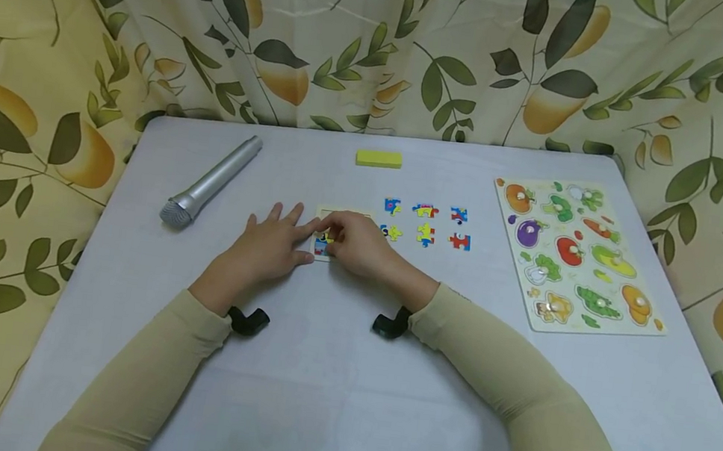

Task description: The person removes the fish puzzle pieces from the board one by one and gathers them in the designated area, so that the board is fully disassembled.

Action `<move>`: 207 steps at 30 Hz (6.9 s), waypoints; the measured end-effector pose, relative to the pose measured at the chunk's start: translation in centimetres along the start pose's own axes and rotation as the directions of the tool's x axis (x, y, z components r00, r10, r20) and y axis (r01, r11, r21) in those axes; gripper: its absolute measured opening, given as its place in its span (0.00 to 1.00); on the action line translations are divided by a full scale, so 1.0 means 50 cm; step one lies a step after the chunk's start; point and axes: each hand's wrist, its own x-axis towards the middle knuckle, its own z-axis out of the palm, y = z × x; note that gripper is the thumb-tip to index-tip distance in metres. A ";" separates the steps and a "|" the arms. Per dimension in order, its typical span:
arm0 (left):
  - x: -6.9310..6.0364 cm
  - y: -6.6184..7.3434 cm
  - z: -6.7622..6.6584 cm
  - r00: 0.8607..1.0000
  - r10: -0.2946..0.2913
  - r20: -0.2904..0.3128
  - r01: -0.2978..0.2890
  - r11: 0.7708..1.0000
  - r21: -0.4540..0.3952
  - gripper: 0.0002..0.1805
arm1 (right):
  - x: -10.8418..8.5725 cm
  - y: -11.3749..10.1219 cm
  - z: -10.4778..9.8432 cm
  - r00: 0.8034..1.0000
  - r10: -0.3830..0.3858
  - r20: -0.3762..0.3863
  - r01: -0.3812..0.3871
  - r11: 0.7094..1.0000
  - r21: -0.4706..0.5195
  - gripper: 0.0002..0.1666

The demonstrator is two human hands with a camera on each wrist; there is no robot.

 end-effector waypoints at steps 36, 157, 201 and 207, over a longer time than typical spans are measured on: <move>-0.004 0.013 -0.005 0.999 -0.029 0.015 0.028 0.998 0.047 0.41 | -0.080 0.069 -0.133 0.977 0.213 -0.023 -0.193 0.923 0.332 0.15; 0.000 0.005 -0.002 1.000 -0.015 0.018 0.014 0.999 0.030 0.40 | -0.030 0.032 -0.047 0.997 0.075 0.005 -0.074 0.974 0.213 0.13; -0.001 0.005 0.001 0.999 -0.030 0.013 0.029 0.998 0.047 0.41 | -0.172 0.171 -0.207 0.931 0.354 0.093 -0.364 0.921 0.140 0.08; -0.001 0.007 -0.001 0.999 -0.028 0.015 0.028 0.999 0.041 0.41 | -0.171 0.170 -0.204 0.949 0.314 0.022 -0.314 0.949 0.036 0.08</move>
